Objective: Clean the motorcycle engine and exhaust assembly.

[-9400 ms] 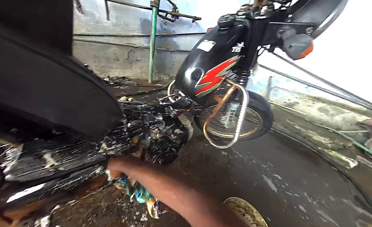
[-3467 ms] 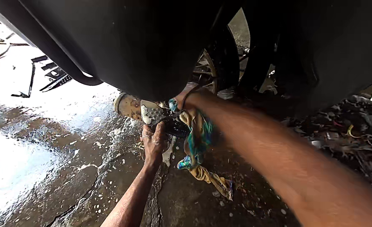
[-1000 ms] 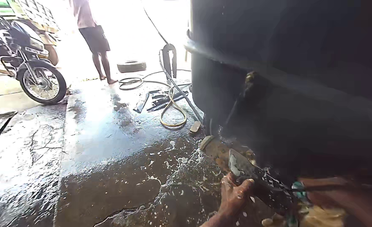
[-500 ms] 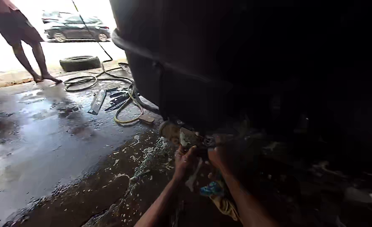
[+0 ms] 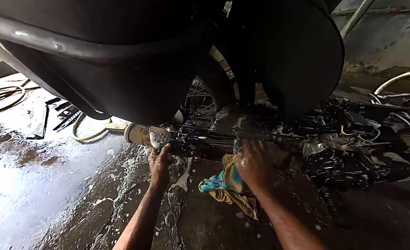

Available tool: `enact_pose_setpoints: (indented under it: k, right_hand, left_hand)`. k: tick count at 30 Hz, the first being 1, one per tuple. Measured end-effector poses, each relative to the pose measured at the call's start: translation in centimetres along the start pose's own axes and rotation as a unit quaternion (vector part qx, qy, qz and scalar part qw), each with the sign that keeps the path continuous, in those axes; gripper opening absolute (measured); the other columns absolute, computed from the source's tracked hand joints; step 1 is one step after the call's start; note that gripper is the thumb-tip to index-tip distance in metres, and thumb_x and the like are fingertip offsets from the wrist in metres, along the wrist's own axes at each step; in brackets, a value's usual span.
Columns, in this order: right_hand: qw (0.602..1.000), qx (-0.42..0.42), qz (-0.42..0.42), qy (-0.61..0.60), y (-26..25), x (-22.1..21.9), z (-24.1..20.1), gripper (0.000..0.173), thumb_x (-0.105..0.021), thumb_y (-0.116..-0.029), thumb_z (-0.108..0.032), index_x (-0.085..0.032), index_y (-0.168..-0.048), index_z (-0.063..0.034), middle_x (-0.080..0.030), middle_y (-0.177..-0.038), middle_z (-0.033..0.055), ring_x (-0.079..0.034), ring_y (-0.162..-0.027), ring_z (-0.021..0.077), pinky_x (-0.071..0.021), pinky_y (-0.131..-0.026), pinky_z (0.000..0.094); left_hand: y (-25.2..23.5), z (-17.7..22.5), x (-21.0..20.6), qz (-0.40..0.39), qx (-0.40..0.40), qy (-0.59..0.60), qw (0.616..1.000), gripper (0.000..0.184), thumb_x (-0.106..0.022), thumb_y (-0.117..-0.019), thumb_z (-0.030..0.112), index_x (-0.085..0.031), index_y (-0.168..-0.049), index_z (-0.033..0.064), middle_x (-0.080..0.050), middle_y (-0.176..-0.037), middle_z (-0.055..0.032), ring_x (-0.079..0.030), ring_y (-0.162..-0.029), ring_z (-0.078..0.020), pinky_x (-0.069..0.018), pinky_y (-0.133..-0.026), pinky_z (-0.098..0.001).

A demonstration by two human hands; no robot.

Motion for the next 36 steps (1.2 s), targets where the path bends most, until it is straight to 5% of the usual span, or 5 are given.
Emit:
enact_pose_setpoints:
  k: [7,16,23,31,36]
  right_hand:
    - [0.985,-0.045,-0.114,-0.121,-4.0,-5.5,-11.8,0.036,-0.055,-0.0992,-0.029,-0.072,-0.117,-0.0031,-0.071,-0.118,0.0191,-0.065,-0.117,0.0376,-0.0461,-0.104,0.0585]
    - [0.998,0.021,0.035,-0.040,-0.3,0.7,1.5,0.028,-0.057,-0.0948,-0.020,-0.076,-0.108,-0.0044,-0.073,-0.118,0.0144,-0.065,-0.117,0.0374,-0.0479,-0.099,0.0614]
    - [0.986,-0.018,-0.044,-0.162,-3.6,-5.8,-13.1,0.031,-0.059,-0.0942,-0.024,-0.075,-0.112,-0.0051,-0.072,-0.124,0.0125,-0.064,-0.123,0.0310,-0.0487,-0.105,0.0526]
    - [0.996,0.076,-0.034,0.013,-0.7,1.4,1.4,0.038,-0.059,-0.0956,-0.018,-0.069,-0.131,-0.0070,-0.070,-0.125,0.0168,-0.065,-0.117,0.0397,-0.0478,-0.099,0.0633]
    - [0.998,-0.059,0.015,-0.036,-1.3,-2.0,-3.4,0.041,-0.060,-0.0948,-0.019,-0.067,-0.130,-0.0012,-0.067,-0.131,0.0219,-0.059,-0.126,0.0428,-0.0404,-0.111,0.0622]
  left_hand:
    - [-0.6,-0.4,-0.1,-0.005,-0.010,0.004,1.000,0.013,-0.059,-0.1044,0.016,-0.056,-0.113,0.0075,-0.064,-0.079,-0.0034,-0.057,-0.057,-0.0104,-0.0524,-0.054,-0.0269]
    - [-0.8,-0.3,0.4,-0.019,-0.017,0.013,1.000,0.007,-0.058,-0.1041,0.013,-0.059,-0.110,0.0094,-0.064,-0.075,-0.0008,-0.055,-0.053,-0.0079,-0.0502,-0.051,-0.0235]
    - [-0.9,-0.4,0.5,-0.020,-0.007,0.001,1.000,0.009,-0.059,-0.1038,0.017,-0.059,-0.111,0.0108,-0.064,-0.078,-0.0010,-0.055,-0.054,-0.0086,-0.0512,-0.051,-0.0244]
    - [-0.8,-0.1,0.6,-0.015,-0.015,-0.011,1.000,0.011,-0.061,-0.1031,0.018,-0.057,-0.111,0.0114,-0.063,-0.079,0.0000,-0.055,-0.055,-0.0077,-0.0508,-0.053,-0.0235]
    - [-0.8,-0.1,0.1,-0.020,-0.018,0.017,1.000,0.009,-0.060,-0.1033,0.015,-0.056,-0.111,0.0118,-0.063,-0.080,-0.0011,-0.054,-0.055,-0.0082,-0.0497,-0.052,-0.0235]
Point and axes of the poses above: each hand's wrist, its own y-axis away from the middle knuckle, its own x-axis out of the back of the hand, z = x × y, the point moved 7 cm from there along -y, towards the middle knuckle
